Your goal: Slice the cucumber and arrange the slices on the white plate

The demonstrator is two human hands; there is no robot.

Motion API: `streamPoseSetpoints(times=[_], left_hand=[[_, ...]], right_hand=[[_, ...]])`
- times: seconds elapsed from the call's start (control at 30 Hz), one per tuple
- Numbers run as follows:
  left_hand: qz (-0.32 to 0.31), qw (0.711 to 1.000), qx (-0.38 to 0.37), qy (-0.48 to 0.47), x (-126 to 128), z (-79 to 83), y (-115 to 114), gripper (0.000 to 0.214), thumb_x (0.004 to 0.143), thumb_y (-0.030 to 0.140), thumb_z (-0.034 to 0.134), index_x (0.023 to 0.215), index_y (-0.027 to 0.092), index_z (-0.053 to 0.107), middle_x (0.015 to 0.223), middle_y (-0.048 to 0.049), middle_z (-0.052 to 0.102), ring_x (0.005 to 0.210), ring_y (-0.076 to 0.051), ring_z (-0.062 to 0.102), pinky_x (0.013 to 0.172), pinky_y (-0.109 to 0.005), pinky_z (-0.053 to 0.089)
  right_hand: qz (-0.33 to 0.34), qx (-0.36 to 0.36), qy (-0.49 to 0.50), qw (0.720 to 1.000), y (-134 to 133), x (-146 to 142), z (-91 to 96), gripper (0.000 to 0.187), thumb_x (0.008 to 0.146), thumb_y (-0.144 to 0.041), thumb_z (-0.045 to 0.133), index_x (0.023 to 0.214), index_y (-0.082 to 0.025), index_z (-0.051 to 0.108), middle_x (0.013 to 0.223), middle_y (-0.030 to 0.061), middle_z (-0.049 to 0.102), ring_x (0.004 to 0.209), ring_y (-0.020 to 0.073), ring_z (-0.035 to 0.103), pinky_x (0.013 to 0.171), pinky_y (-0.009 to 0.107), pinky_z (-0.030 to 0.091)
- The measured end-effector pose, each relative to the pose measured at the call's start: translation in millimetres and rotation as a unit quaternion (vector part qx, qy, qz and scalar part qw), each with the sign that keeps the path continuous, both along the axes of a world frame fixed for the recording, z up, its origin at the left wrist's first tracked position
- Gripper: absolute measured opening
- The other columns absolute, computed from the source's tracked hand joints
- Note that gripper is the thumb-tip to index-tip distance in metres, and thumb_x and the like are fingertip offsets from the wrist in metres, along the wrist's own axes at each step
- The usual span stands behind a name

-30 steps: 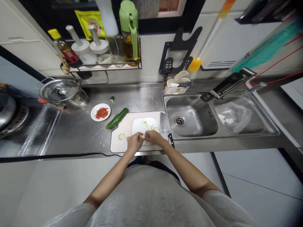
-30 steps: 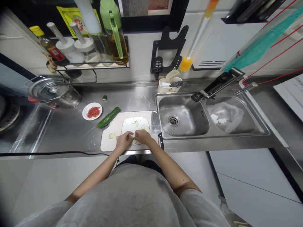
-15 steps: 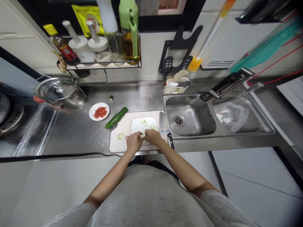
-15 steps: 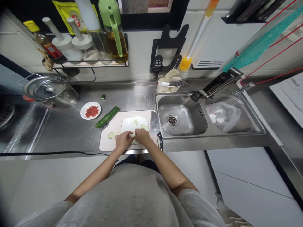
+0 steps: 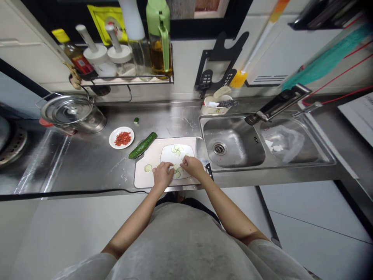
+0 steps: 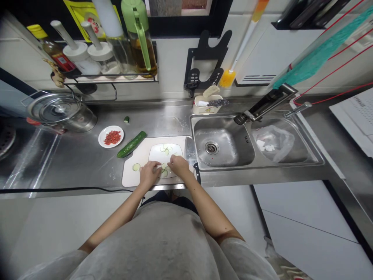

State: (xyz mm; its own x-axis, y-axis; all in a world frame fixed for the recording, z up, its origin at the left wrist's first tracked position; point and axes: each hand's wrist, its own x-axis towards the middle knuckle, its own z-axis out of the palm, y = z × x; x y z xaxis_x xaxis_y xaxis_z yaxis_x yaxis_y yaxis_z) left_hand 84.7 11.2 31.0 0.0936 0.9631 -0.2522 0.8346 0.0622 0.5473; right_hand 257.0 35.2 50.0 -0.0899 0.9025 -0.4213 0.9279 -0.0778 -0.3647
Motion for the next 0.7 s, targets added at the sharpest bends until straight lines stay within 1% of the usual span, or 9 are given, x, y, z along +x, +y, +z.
streamPoseSetpoints(times=[0.1,0.23,0.43,0.57,0.7], left_hand=[[0.011,1.0,0.008,-0.011,-3,4.5,1,0.019,0.084,0.032,0.056,0.1,0.025,0.066,0.099,-0.0056,0.063,0.096,-0.023,0.057,0.086,-0.037,0.031],[0.009,1.0,0.006,-0.012,-3,8.2,1,0.018,0.084,0.033,0.057,0.097,0.025,0.066,0.098,-0.0054,0.064,0.094,-0.023,0.057,0.085,-0.037,0.031],[-0.004,1.0,-0.015,0.007,6,2.2,3,0.016,0.081,0.036,0.061,0.09,0.023,0.065,0.094,-0.0055,0.062,0.095,-0.024,0.056,0.084,-0.037,0.029],[-0.013,0.999,-0.018,0.029,9,-1.3,4,0.016,0.082,0.037,0.06,0.088,0.023,0.064,0.093,-0.0046,0.061,0.093,-0.023,0.055,0.083,-0.037,0.028],[-0.015,0.998,-0.019,0.056,11,-3.2,5,0.016,0.082,0.038,0.06,0.088,0.024,0.064,0.093,-0.0033,0.061,0.092,-0.022,0.055,0.082,-0.036,0.028]], right_hand=[[-0.029,0.005,-0.001,1.0,-6,10,5.7,0.014,0.086,-0.034,0.054,0.09,-0.021,0.059,0.088,0.0039,0.066,0.079,0.0163,0.057,0.06,0.025,0.029],[-0.039,-0.003,-0.009,0.999,-18,14,11.2,0.014,0.086,-0.035,0.055,0.087,-0.021,0.06,0.086,0.0039,0.066,0.077,0.0166,0.057,0.059,0.025,0.028],[-0.029,-0.023,-0.017,0.999,-31,7,9.9,0.016,0.088,-0.036,0.054,0.085,-0.021,0.06,0.085,0.0043,0.067,0.08,0.017,0.058,0.06,0.025,0.028],[-0.031,-0.044,-0.025,0.998,-34,4,9.0,0.016,0.089,-0.035,0.053,0.087,-0.021,0.06,0.089,0.0042,0.068,0.083,0.0167,0.059,0.062,0.025,0.03],[-0.036,-0.044,-0.041,0.998,-34,3,7.5,0.017,0.089,-0.035,0.051,0.09,-0.021,0.061,0.091,0.0045,0.068,0.086,0.0173,0.06,0.063,0.025,0.031]])
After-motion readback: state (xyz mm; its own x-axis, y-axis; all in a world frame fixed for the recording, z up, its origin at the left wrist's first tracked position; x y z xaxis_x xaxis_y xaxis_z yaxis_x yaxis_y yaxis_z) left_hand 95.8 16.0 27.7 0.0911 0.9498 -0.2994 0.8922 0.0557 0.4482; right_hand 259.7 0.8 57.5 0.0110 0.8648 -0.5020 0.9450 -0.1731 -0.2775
